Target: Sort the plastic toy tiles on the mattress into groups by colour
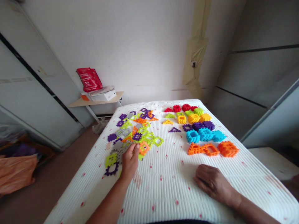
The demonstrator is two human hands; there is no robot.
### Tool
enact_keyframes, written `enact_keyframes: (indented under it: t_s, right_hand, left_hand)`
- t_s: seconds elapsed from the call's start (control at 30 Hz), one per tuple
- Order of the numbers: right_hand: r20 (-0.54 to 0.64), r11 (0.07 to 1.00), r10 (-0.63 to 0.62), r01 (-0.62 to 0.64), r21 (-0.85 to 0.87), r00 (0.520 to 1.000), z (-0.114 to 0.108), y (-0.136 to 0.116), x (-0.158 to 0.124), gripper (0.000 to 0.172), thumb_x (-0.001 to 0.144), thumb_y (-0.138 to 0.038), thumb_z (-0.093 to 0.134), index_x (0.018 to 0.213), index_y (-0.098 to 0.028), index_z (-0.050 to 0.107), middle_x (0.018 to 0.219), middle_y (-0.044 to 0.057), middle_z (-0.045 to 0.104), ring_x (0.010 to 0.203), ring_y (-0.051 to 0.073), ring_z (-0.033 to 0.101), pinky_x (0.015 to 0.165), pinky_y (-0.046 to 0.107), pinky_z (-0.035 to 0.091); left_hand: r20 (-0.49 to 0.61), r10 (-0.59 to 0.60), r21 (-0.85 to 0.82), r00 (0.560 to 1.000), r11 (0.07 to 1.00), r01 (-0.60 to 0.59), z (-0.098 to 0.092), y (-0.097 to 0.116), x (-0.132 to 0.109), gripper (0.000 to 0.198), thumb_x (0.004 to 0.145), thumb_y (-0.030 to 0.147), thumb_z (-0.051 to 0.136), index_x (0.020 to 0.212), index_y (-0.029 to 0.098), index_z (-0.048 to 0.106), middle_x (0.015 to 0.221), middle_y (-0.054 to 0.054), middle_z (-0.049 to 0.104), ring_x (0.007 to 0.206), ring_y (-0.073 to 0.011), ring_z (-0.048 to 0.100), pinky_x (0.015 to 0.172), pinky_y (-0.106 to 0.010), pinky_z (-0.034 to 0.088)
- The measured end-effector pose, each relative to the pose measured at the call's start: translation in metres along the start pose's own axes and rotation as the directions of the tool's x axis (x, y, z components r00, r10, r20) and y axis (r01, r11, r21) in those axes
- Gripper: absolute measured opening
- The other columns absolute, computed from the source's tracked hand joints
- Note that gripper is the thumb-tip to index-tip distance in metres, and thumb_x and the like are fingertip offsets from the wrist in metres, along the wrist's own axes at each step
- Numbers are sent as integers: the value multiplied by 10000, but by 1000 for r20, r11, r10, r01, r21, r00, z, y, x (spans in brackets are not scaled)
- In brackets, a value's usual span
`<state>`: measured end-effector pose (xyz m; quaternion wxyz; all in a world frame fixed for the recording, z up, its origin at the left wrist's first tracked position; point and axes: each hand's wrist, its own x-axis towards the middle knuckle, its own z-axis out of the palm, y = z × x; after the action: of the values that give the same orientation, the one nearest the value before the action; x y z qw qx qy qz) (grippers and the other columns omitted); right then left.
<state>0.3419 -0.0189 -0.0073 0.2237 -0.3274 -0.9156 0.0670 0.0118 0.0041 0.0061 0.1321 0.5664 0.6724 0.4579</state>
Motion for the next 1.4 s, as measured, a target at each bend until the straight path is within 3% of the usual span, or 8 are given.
enact_keyframes:
  t_s: [0.2, 0.33, 0.47, 0.63, 0.87, 1.03, 1.2, 1.4]
  right_hand:
    - [-102, 982, 105, -87, 169, 989, 15, -16, 29, 167, 922, -237, 407, 1001, -162, 534, 923, 85, 604, 807, 175, 591, 694, 286, 479]
    - [-146, 933, 263, -212, 292, 954, 33, -31, 59, 373, 868, -301, 518, 1220, -204, 446, 1156, 102, 555, 935, 199, 588, 772, 315, 506]
    - [-129, 881, 366, -298, 367, 922, 43, -40, 84, 556, 817, -392, 593, 1300, -205, 391, 1205, 113, 521, 1028, 234, 558, 861, 362, 485]
    - [-42, 871, 333, -290, 395, 942, 45, -39, 90, 613, 794, -460, 608, 1302, -170, 425, 1202, 128, 527, 1066, 250, 545, 909, 367, 460]
    - [-22, 893, 294, -267, 362, 955, 50, -35, 87, 642, 752, -471, 649, 1289, -183, 447, 1176, 111, 549, 1058, 250, 549, 904, 349, 461]
    - [-41, 905, 279, -249, 344, 959, 53, -35, 87, 622, 776, -517, 606, 1280, -187, 454, 1163, 108, 555, 1019, 244, 565, 870, 341, 476]
    - [-181, 937, 274, -219, 273, 945, 33, -29, 77, 594, 806, -520, 584, 1274, -169, 480, 1200, 144, 556, 1068, 257, 554, 895, 367, 474]
    - [-324, 957, 272, -291, -9, 906, -32, 19, 31, 480, 823, -467, 608, 1208, -187, 542, 1111, 139, 625, 1019, 277, 588, 875, 446, 474]
  left_hand:
    - [170, 48, -36, 984, 998, -42, 31, 20, 12, 387, 843, 451, 396, 685, 162, 599, 579, 12, 548, 603, -139, 530, 591, -219, 415]
    - [285, 107, -57, 953, 994, -94, 50, 27, 12, 376, 830, 460, 414, 677, 170, 599, 591, 8, 585, 571, -134, 534, 576, -217, 419]
    - [358, 124, -117, 925, 989, -87, 60, 24, 3, 378, 834, 475, 414, 701, 178, 606, 647, -12, 637, 633, -152, 590, 620, -220, 452]
    - [440, 154, -159, 885, 983, -92, 58, 20, -4, 400, 849, 488, 392, 626, 187, 534, 549, 9, 559, 530, -133, 527, 523, -206, 418]
    - [432, 148, -132, 890, 986, -100, 55, 21, -3, 413, 826, 511, 393, 607, 192, 537, 479, 27, 483, 461, -120, 459, 467, -201, 388]
    - [443, 128, -127, 887, 989, -79, 55, 18, -2, 424, 833, 515, 385, 604, 190, 535, 515, 9, 552, 500, -129, 512, 500, -199, 420]
    - [433, 101, -116, 896, 992, -56, 52, 12, -2, 437, 829, 539, 384, 652, 194, 586, 598, -15, 643, 606, -169, 613, 575, -218, 477]
    - [398, 152, -120, 905, 986, -113, 51, 9, -3, 478, 830, 562, 356, 648, 211, 625, 623, -16, 682, 644, -180, 651, 577, -224, 490]
